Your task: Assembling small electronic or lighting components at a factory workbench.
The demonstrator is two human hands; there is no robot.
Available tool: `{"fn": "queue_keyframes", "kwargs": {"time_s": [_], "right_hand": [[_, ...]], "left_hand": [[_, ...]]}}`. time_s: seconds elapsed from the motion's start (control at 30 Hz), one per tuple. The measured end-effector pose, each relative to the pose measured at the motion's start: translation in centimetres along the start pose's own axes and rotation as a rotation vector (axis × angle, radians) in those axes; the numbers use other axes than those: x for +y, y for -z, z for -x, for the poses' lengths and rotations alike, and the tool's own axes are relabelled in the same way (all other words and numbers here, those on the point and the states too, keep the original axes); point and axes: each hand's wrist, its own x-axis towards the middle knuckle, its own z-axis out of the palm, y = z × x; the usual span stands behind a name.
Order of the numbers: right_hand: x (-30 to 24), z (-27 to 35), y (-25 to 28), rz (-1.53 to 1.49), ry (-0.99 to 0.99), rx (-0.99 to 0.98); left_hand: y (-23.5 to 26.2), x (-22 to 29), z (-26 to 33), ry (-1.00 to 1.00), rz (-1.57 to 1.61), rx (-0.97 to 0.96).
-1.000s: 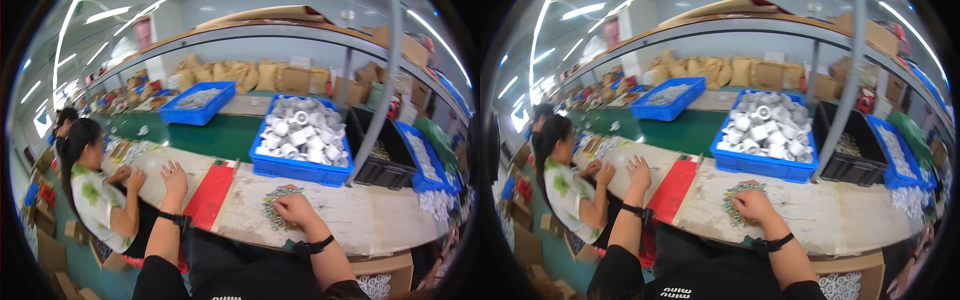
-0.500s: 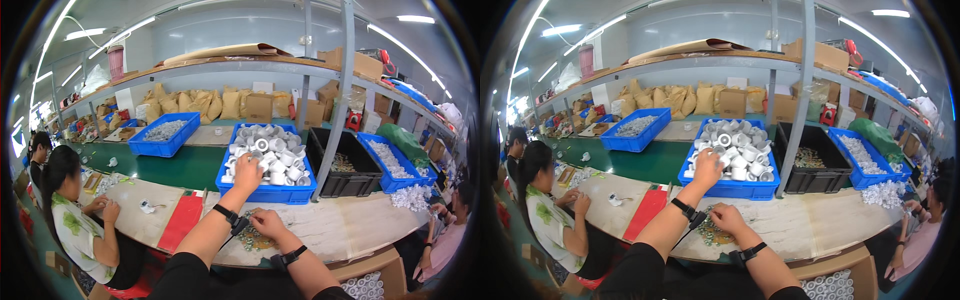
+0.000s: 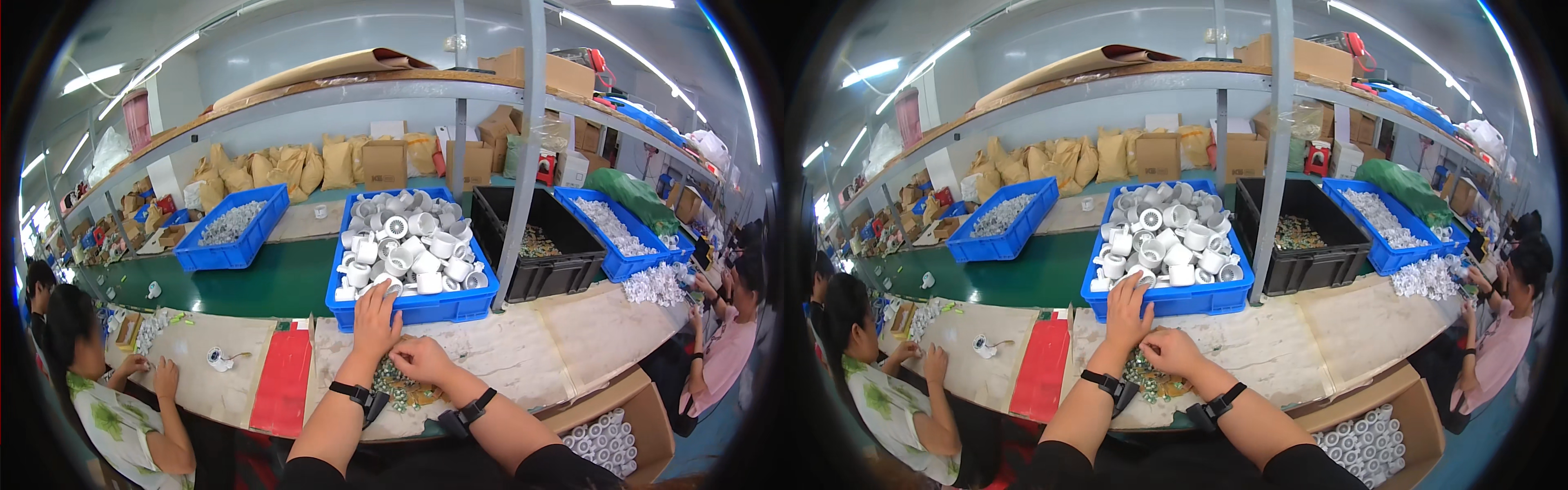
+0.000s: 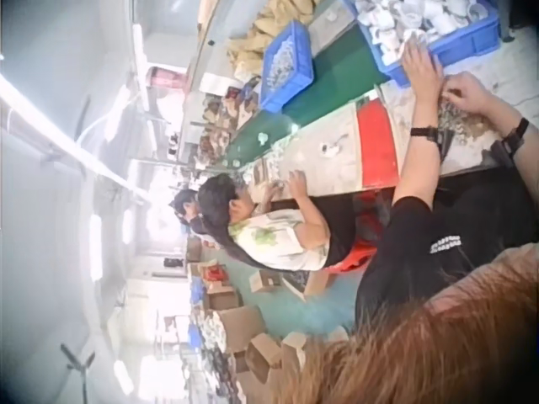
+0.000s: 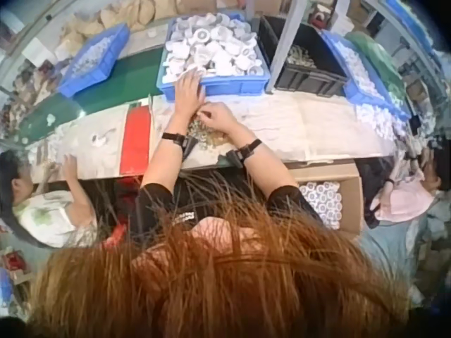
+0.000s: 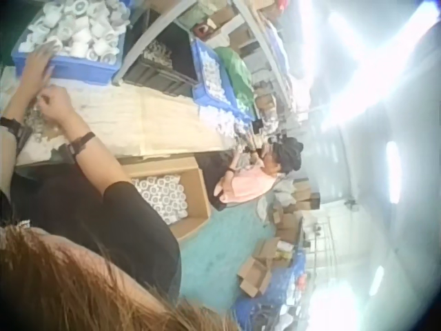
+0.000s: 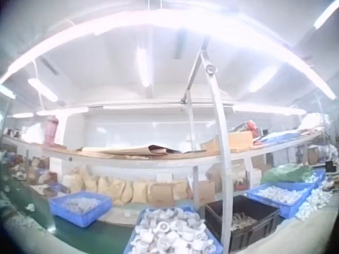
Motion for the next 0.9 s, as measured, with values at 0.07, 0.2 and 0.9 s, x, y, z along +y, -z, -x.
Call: {"fn": "queue_keyframes", "kwargs": {"time_s": [0.07, 0.2, 0.9], "right_hand": [[0.2, 0.0, 0.3, 0.007, -0.017, 0.012], [0.2, -0.3, 0.5, 0.009, -0.043, 0.046], [-1.5, -0.7, 0.1, -0.002, -0.093, -0.020]], "left_hand": [[0.3, -0.1, 0.3, -0.015, 0.007, 0.007], [0.3, -0.8, 0.4, -0.006, -0.002, 0.011], [-0.3, -2.4, -0.6, 0.479, 0.563, 0.463]]}}
